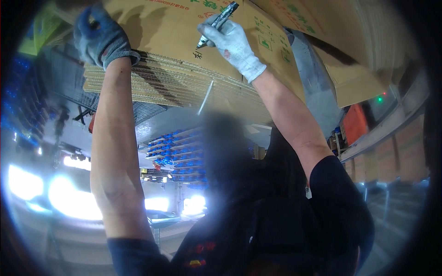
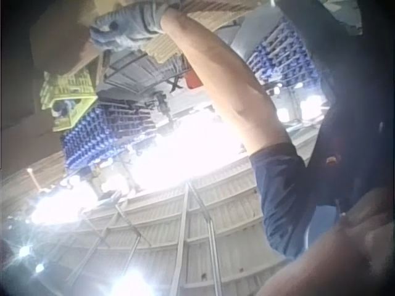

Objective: The person writes labels on a stack of flat cardboard boxes using a marker and moves some boxes to another stack.

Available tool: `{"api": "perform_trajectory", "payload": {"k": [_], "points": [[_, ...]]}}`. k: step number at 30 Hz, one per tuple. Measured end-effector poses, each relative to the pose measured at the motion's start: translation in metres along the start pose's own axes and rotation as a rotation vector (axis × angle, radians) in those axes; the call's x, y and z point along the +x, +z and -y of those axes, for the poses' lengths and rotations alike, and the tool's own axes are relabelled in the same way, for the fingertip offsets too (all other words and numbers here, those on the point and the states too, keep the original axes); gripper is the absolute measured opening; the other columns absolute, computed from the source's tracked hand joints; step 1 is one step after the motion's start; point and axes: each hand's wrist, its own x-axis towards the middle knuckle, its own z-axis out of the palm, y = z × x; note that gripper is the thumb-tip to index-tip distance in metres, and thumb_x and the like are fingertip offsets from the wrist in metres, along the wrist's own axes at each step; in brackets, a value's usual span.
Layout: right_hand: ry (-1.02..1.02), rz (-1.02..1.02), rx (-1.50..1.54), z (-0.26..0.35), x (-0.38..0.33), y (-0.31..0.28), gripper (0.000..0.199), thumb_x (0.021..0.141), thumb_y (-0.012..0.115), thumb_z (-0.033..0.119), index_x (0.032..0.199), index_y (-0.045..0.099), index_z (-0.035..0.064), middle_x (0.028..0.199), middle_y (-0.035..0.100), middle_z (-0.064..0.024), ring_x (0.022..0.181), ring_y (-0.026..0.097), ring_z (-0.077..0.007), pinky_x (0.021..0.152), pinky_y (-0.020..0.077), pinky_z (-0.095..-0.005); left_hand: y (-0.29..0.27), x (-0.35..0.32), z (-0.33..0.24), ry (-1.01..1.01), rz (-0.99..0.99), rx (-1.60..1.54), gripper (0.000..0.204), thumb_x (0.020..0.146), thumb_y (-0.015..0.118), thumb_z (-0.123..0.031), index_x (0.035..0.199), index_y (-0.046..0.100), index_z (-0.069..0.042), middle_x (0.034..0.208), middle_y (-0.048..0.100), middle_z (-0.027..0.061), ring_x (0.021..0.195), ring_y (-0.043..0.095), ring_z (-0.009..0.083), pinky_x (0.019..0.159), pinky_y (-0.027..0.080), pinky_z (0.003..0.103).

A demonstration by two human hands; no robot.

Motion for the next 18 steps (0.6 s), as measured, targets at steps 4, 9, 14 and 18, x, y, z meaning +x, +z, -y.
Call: {"api": "perform_trajectory", "payload": {"k": [4, 9, 14, 18], "points": [[-0.04, 0.04, 0.086, -0.007, 0.002, -0.001, 0.015, 0.086, 0.07, 0.018, 0.087, 0.06, 0.007, 0.064, 0.056, 0.0015, 0.041, 0.039, -0.0027, 0.038, 0.0295, -0.0203, 0.001, 0.001, 0.003, 0.006, 0.002, 0.018, 0.045, 0.087, 0.054, -0.053, 0.114, 0.064, -0.018, 0.115, 0.06, 0.0131, 0.102, 0.058, 0.0308, 0.087, 0.046, 0.047], [-0.051, -0.038, 0.101, -0.005, 0.001, -0.001, 0.014, 0.087, 0.069, 0.018, 0.089, 0.061, 0.0066, 0.065, 0.056, 0.0013, 0.044, 0.04, -0.002, 0.039, 0.0297, -0.0203, -0.001, 0.0, -0.001, 0.0, 0.004, 0.007, 0.044, 0.087, 0.054, -0.053, 0.113, 0.065, -0.018, 0.113, 0.061, 0.0126, 0.102, 0.058, 0.0304, 0.087, 0.046, 0.046], [-0.017, -0.031, 0.027, -0.003, 0.001, -0.005, 0.016, 0.086, 0.071, 0.018, 0.09, 0.062, 0.0053, 0.067, 0.057, 0.0008, 0.045, 0.04, -0.0022, 0.042, 0.0335, -0.02, -0.002, -0.001, -0.003, -0.007, 0.008, -0.003, 0.043, 0.087, 0.054, -0.052, 0.111, 0.066, -0.019, 0.112, 0.062, 0.012, 0.101, 0.058, 0.03, 0.088, 0.046, 0.046], [-0.017, -0.033, 0.099, -0.001, 0.0, 0.0, 0.015, 0.086, 0.071, 0.017, 0.09, 0.062, 0.0052, 0.067, 0.056, 0.0016, 0.048, 0.042, -0.0022, 0.044, 0.0349, -0.0209, -0.003, -0.002, -0.003, 0.003, 0.002, -0.01, 0.042, 0.087, 0.054, -0.052, 0.111, 0.066, -0.019, 0.112, 0.062, 0.0118, 0.102, 0.058, 0.0301, 0.088, 0.045, 0.045]]}}
